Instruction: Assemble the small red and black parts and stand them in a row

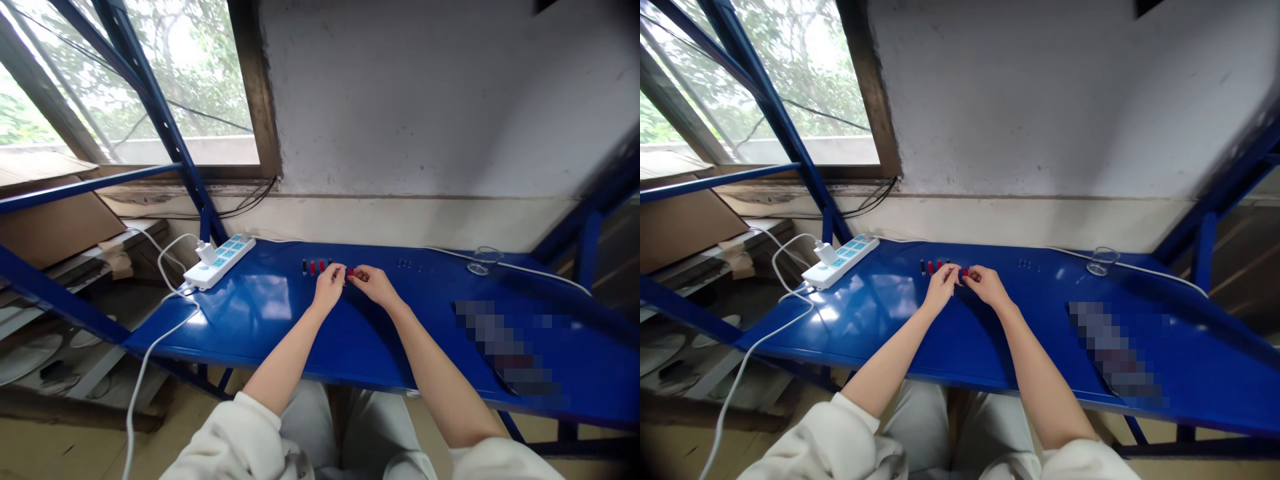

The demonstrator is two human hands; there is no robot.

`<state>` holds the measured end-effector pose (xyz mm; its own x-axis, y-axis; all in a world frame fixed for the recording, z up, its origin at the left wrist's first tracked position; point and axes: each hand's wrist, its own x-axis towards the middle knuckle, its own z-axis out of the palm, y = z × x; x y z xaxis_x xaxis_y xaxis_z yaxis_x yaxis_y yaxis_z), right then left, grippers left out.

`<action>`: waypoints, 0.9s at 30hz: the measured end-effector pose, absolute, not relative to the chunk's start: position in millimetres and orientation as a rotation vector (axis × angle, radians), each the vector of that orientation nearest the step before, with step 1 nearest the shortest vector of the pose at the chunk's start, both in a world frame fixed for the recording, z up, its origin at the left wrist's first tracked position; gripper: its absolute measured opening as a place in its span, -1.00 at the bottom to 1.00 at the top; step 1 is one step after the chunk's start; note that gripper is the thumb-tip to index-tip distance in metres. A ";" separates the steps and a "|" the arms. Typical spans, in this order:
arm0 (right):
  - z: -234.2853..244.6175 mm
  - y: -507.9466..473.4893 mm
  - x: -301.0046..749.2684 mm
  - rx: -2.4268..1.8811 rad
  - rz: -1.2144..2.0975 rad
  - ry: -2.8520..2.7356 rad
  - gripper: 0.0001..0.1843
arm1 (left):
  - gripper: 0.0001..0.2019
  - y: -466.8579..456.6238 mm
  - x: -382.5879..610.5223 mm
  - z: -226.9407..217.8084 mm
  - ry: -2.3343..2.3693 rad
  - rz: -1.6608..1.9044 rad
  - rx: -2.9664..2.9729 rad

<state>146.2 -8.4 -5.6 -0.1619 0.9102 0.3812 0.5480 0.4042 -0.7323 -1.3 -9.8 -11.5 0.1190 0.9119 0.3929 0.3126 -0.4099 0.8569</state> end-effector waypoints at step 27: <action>-37.8 94.2 190.2 -1.862 0.269 -1.856 -0.86 | -0.74 -22.6 -1.9 -9.4 1.309 0.792 2.505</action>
<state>190.2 94.2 -37.8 0.0543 0.9780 0.2014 0.8808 0.0481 -0.4710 -1.9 -22.6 -9.4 0.4623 0.8083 0.3646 0.6979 -0.5853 0.4127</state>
